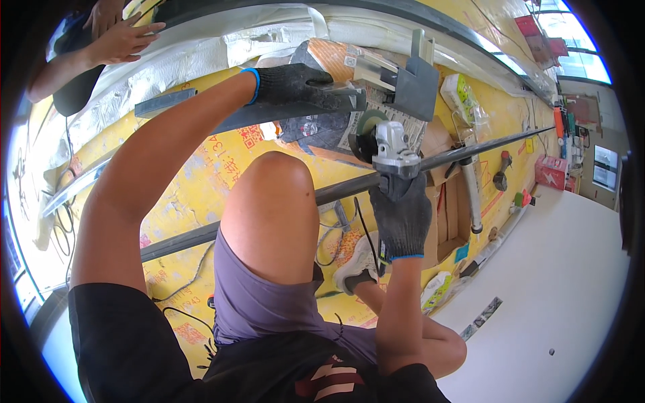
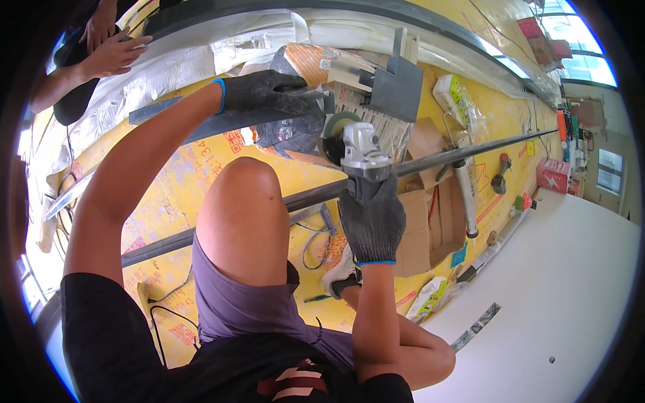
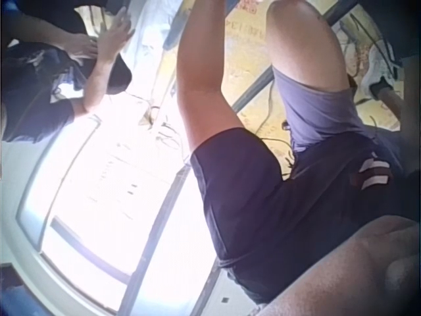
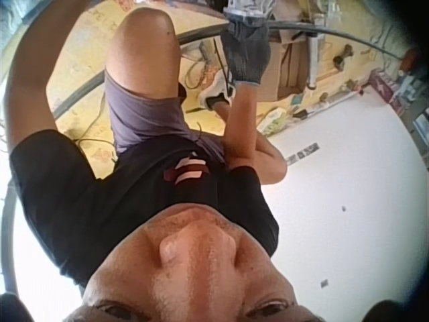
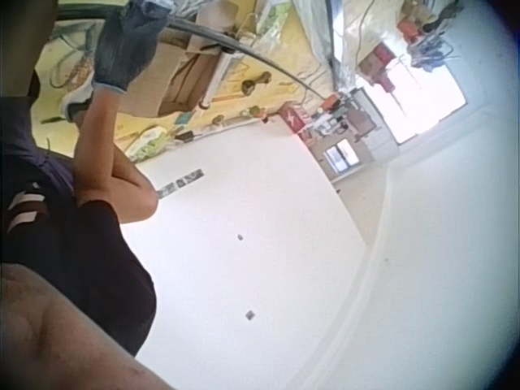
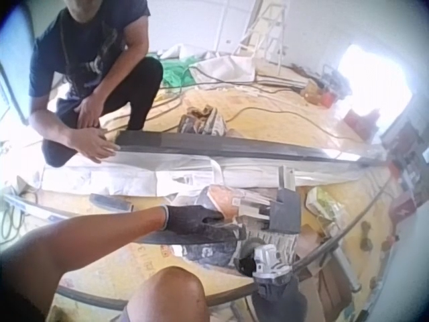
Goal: Measure, mark, and cut a tile panel using a square and an angle grinder.
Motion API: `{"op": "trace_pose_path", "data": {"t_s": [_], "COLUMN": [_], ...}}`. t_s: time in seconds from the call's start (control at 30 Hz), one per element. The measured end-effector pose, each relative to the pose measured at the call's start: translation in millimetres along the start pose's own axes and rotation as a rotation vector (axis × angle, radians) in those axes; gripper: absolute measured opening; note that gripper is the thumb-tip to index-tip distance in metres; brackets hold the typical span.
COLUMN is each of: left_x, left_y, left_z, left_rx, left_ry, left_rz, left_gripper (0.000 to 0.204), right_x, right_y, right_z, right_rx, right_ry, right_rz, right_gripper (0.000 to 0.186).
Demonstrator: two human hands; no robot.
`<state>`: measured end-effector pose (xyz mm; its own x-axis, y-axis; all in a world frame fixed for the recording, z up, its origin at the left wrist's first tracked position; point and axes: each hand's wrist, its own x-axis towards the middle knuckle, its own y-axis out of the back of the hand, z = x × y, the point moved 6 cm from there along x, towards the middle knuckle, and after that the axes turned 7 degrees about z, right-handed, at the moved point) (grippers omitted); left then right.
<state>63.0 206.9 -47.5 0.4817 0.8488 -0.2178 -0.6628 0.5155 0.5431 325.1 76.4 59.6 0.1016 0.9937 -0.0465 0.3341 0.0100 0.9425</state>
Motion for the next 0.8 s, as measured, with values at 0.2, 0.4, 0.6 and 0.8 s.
{"op": "trace_pose_path", "data": {"t_s": [0.2,0.4,0.6,0.8], "left_x": [-4.0,-2.0,-4.0,-1.6], "left_y": [1.5,1.3,2.3,1.4], "left_z": [6.2,1.6,4.4,1.0], "left_rx": [-0.016,-0.037,-0.07,-0.075], "left_ry": [0.037,0.033,0.018,0.045], "left_rz": [-0.051,-0.041,-0.048,-0.036], "left_gripper": [0.08,0.081,0.084,0.083], "right_x": [8.7,16.9,-20.9,-40.7], "right_y": [3.3,-2.7,-6.8,6.6], "right_z": [2.5,-9.4,42.7,189.7], "right_rx": [0.089,0.018,-0.025,1.045], "right_ry": [-0.097,0.037,0.031,-0.388], "right_rz": [0.01,0.007,0.034,0.323], "right_gripper": [0.061,0.066,0.064,0.039]}}
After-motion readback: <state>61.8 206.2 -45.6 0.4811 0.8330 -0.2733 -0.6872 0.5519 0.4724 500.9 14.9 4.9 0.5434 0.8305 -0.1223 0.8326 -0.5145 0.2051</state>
